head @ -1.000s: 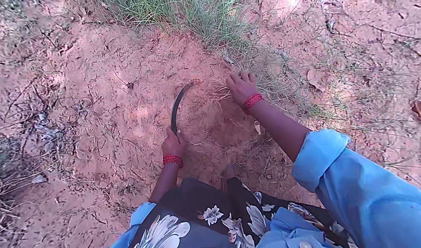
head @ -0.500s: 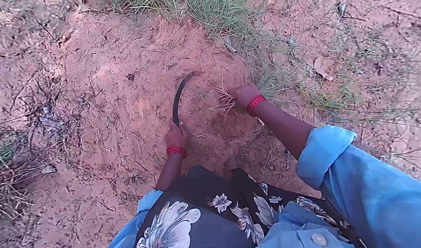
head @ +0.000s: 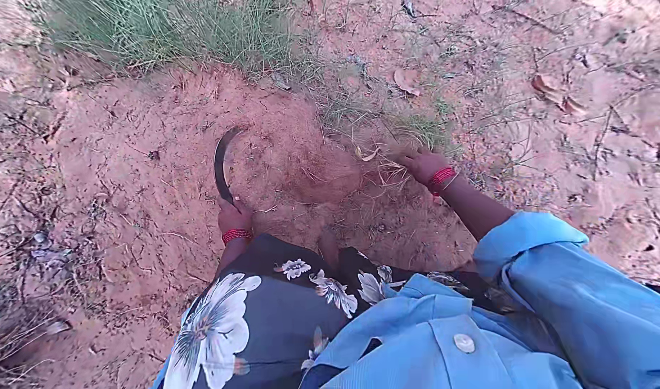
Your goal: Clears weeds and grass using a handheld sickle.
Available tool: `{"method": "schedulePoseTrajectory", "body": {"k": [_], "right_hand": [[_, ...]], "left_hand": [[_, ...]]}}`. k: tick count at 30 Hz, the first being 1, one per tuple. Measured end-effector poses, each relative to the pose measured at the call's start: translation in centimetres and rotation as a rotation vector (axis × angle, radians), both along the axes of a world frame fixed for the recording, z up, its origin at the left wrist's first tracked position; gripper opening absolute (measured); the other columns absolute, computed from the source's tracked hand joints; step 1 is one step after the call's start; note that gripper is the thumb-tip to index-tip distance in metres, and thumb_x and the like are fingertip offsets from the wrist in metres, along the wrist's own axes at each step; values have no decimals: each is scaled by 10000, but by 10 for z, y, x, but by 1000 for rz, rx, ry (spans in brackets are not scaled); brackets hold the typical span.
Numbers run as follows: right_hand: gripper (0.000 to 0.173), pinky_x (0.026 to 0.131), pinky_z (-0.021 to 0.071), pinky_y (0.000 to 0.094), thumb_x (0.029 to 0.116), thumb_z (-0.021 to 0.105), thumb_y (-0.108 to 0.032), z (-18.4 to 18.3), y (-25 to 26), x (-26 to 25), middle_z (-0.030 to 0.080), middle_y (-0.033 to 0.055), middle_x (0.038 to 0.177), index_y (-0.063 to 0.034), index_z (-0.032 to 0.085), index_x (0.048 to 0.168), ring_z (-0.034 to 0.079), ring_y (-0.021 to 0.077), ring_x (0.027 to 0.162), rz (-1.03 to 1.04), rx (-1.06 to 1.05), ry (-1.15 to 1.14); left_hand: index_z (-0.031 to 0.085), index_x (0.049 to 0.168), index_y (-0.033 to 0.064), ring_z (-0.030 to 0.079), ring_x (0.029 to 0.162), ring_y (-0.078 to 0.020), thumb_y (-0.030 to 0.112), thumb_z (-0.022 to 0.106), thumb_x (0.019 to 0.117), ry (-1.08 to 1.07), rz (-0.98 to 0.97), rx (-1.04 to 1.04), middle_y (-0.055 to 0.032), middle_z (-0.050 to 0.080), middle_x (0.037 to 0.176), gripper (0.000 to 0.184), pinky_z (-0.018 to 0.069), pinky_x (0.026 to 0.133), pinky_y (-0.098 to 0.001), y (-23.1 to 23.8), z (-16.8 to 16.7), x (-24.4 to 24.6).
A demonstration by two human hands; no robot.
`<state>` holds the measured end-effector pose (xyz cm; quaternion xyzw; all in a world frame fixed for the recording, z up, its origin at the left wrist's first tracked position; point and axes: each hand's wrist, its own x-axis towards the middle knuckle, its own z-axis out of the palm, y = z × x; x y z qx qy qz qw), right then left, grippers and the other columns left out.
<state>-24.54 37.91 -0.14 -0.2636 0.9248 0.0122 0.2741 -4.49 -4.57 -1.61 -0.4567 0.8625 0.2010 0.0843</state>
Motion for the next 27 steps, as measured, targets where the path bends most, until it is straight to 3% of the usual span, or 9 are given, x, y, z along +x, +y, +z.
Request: {"method": "schedulePoseTrajectory", "body": {"k": [2,4,7,11,15,19,22,25,27], "right_hand": [[379,980,398,755,1017,558,-13,23,55,-10,580,263,1432,-55,607,1391,522,545,1314,-340,20,86],[401,887,433,798,984,611,-20,42,102,-16,593,366,1326,26,551,1378,560,621,1213,-623,16,179],[455,872,429,804,923,694,-35,61,124,-19,623,431,1167,47,540,1344,591,651,1123,-779,-10,237],[425,959,410,750,907,682,-1,54,67,-8,656,364,1191,7,620,1327,607,580,1161,-495,-127,273],[478,867,460,746,858,652,122,24,-6,24,619,293,1339,-42,684,1306,611,566,1144,-178,-414,240],[485,974,422,705,951,581,65,13,-47,46,516,207,1529,-125,640,1393,523,525,1309,-11,-260,-28],[481,930,445,711,946,571,64,3,-44,55,601,230,1417,-102,641,1393,585,527,1221,13,-300,-12],[437,865,479,711,909,629,69,5,-57,44,593,258,1426,-68,687,1320,625,545,1143,69,-419,101],[499,791,509,704,885,666,64,10,-85,26,591,240,1435,-100,669,1356,653,534,1083,164,-461,138]], "left_hand": [[175,1589,-69,602,1251,-464,261,355,1124,4,32,5,-354,589,1327,597,449,1076,-547,2,3,-2],[174,1596,-36,602,1257,-458,281,357,1127,-3,58,9,-341,591,1333,595,453,1075,-551,3,3,-4],[176,1597,-32,615,1236,-460,288,353,1126,-11,50,0,-340,602,1316,596,466,1058,-558,4,1,-2],[178,1598,-27,623,1225,-464,289,351,1127,-2,50,-13,-339,607,1315,593,471,1050,-566,2,-2,-3],[182,1595,-42,628,1207,-468,287,348,1129,55,47,-7,-341,616,1293,594,476,1041,-563,2,-5,0],[232,1571,-66,644,1169,-474,263,349,1131,108,105,-14,-345,631,1250,562,480,1022,-576,15,2,12],[304,1503,-138,679,1023,-496,203,393,1112,281,140,-92,-361,660,1107,527,516,927,-588,35,2,46],[309,1458,-182,673,805,-345,154,359,1101,433,118,-52,-264,666,933,493,551,807,-484,53,5,64],[344,1434,-198,682,772,-347,170,353,1098,487,69,-43,-260,677,903,499,559,779,-508,57,-1,64]]}}
